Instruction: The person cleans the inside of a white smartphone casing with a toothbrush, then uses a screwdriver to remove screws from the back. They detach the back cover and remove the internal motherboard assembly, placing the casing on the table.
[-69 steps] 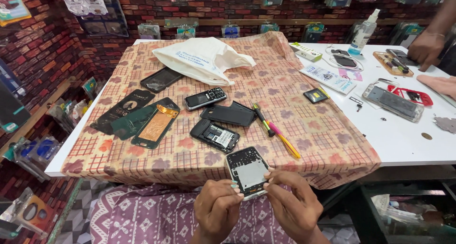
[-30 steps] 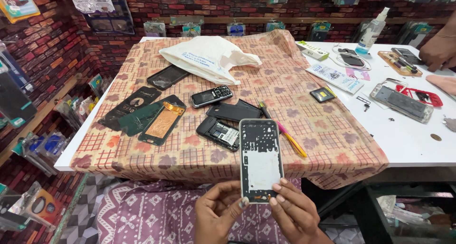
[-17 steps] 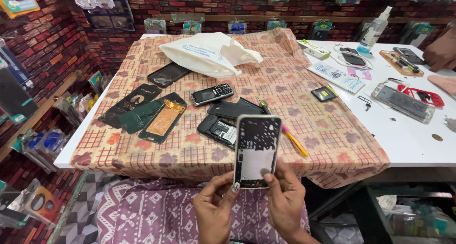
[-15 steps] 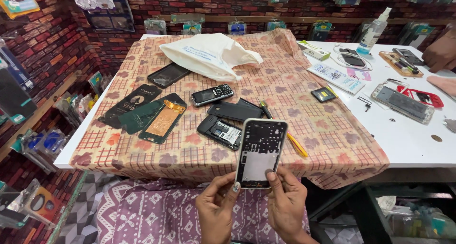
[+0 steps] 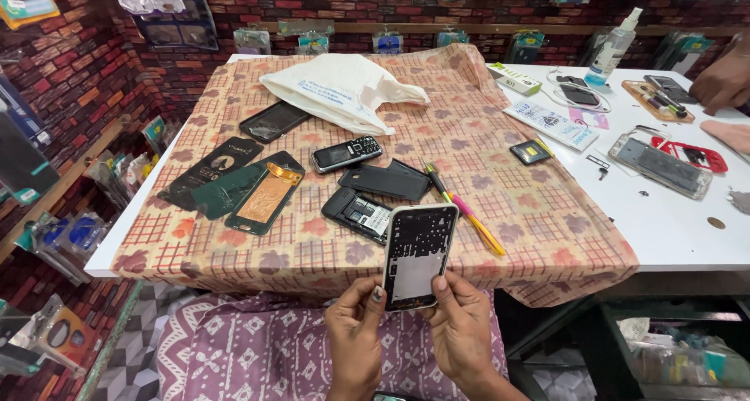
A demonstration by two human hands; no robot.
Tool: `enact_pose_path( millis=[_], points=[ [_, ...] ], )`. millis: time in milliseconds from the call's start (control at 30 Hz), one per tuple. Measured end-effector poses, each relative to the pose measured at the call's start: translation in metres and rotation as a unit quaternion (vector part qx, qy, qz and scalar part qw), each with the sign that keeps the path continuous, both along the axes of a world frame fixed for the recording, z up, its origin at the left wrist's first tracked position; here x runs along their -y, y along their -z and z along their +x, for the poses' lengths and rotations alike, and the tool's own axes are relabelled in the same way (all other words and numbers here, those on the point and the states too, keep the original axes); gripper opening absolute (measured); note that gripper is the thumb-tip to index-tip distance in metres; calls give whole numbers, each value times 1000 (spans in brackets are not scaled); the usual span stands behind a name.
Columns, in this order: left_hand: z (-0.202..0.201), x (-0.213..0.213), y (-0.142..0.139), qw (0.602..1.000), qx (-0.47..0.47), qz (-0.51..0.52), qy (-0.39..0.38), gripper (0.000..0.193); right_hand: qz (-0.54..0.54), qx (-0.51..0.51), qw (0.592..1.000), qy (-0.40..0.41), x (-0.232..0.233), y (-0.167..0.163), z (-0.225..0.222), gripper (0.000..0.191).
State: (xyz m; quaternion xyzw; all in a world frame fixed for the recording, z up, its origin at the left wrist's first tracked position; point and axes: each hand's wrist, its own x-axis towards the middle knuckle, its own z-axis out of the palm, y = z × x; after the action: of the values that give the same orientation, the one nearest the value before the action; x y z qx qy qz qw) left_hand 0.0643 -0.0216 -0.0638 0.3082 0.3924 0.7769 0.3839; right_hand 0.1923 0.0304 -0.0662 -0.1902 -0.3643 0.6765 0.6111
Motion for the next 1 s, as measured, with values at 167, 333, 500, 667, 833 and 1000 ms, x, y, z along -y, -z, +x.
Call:
enact_pose_path(
  millis=[167, 333, 500, 667, 833, 1000],
  points=[
    [-1, -1, -1, 997, 27, 11, 78, 26, -10, 5, 1000, -23, -5, 0, 4, 26],
    [-2, 4, 3, 989, 23, 44, 142, 31, -21, 11, 999, -40, -4, -4, 5, 27],
    [-12, 1, 21, 986, -26, 68, 147, 27, -37, 27, 998, -46, -1, -4, 3, 30],
    [-26, -1, 38, 979, -97, 54, 168, 29, -14, 34, 999, -33, 0, -7, 1, 32],
    [-22, -4, 38, 978, -111, 17, 177, 50, 88, 136, 986, 38, 7, -22, 2, 41],
    [-22, -8, 38, 982, -116, 39, 146, 47, 257, 258, 921, 137, 17, -41, 6, 50]
  ],
)
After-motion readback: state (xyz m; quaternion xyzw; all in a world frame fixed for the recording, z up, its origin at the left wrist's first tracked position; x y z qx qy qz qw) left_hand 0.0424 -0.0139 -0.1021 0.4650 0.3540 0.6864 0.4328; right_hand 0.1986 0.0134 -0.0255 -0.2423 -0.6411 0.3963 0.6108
